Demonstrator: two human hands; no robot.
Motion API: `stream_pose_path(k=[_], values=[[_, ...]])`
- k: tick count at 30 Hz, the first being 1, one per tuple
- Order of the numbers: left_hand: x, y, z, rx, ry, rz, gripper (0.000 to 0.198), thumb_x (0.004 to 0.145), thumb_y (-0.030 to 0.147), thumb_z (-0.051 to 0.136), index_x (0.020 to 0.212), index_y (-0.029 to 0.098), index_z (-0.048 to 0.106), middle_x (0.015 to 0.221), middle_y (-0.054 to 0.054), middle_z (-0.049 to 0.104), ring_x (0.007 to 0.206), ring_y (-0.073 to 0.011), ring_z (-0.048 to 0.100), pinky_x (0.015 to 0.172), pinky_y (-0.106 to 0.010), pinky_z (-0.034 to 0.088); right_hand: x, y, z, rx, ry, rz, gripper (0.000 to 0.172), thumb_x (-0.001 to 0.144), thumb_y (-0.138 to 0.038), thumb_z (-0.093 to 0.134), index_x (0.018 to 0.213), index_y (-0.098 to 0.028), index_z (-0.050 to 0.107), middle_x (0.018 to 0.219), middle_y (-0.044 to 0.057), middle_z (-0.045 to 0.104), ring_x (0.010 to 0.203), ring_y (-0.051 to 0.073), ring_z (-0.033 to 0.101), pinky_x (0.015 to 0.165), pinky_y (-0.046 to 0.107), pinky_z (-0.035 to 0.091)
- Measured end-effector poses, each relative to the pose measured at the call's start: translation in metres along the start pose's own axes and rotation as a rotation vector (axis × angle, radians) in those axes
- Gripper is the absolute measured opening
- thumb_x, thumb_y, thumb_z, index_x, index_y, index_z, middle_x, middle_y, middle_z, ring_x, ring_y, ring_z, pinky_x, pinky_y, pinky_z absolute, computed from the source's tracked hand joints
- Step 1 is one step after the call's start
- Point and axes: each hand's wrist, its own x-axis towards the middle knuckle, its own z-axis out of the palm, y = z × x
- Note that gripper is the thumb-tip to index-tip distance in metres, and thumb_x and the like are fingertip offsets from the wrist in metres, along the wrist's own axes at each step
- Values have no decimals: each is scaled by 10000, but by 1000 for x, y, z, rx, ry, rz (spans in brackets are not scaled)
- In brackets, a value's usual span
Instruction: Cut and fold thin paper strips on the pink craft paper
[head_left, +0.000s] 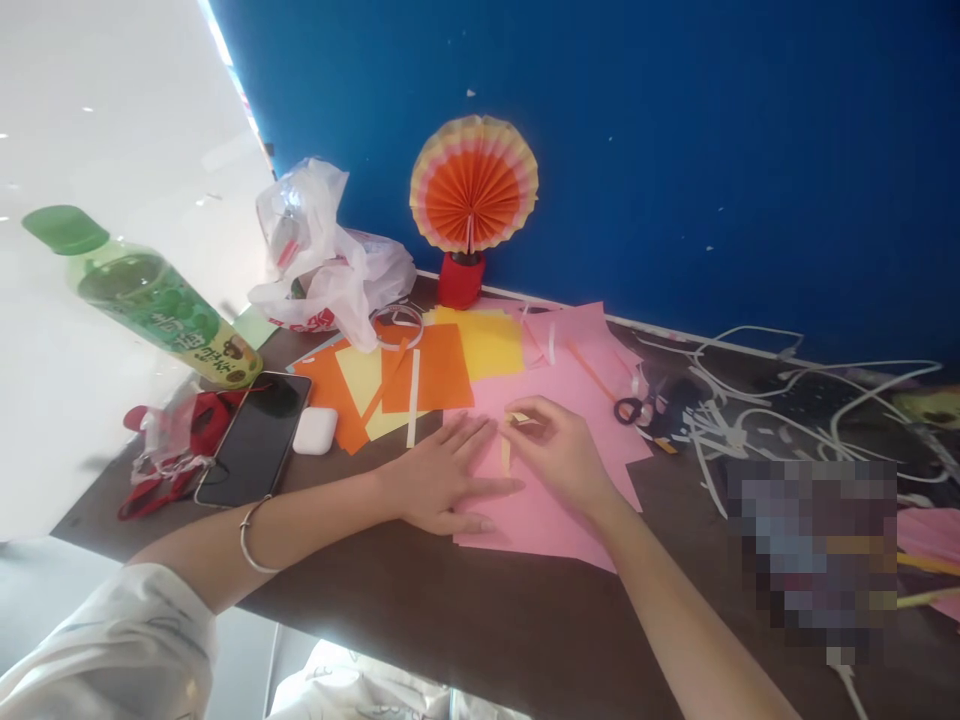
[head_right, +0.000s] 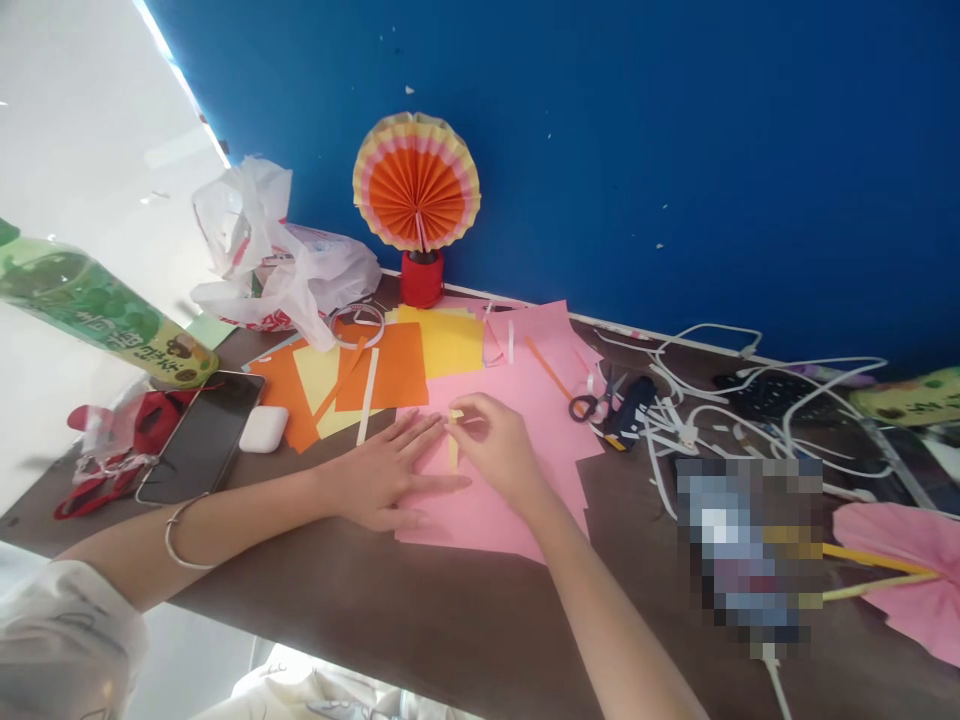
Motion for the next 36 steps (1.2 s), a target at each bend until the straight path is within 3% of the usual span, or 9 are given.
stream_pose_path(k=[8, 23, 28, 31, 34, 36], values=[[0, 1, 0, -16, -2, -37, 577, 823, 598, 362, 1346, 356, 324, 1501, -81, 39, 1341, -410, 25, 1030, -601, 133, 9, 4, 11, -20, -56, 15, 89, 746, -264, 586, 771, -181, 604, 821, 57, 655, 746, 175, 623, 684, 316, 536], [1, 1, -2, -41, 3, -51, 582, 810, 623, 354, 1331, 363, 352, 1495, -100, 60, 1336, -425, 30, 1016, -617, 130, 6, -2, 11, -54, 5, -27, 95, 765, -278, 551, 738, -195, 587, 787, 40, 650, 712, 164, 613, 676, 310, 528], [0, 0, 2, 9, 44, -48, 600, 795, 637, 366, 1328, 361, 358, 1482, -93, 143, 1334, -420, 84, 1006, -625, 136, 2, -11, -1, -92, -39, -49, 102, 763, -303, 570, 777, -207, 602, 806, 45, 655, 728, 181, 622, 669, 315, 537], [-1, 2, 2, 63, 50, -19, 594, 819, 619, 329, 1337, 328, 354, 1453, -97, 247, 1338, -369, 148, 1029, -598, 102, -7, -11, -8, -111, -44, -68, 128, 769, -329, 572, 813, -214, 608, 825, 49, 658, 745, 188, 629, 672, 313, 542], [0, 3, 3, 85, 40, 27, 623, 845, 591, 288, 1357, 240, 330, 1424, -142, 299, 1323, -308, 235, 1057, -521, 130, -23, -5, -13, -124, 1, -78, 131, 763, -329, 593, 817, -211, 607, 809, 49, 655, 748, 188, 627, 687, 309, 542], [0, 4, 3, 90, 47, 45, 675, 827, 618, 292, 1352, 197, 336, 1408, -174, 313, 1303, -315, 270, 1052, -497, 170, -34, 0, -15, -111, 61, -88, 121, 760, -320, 606, 807, -208, 603, 784, 45, 651, 729, 181, 623, 686, 306, 543]])
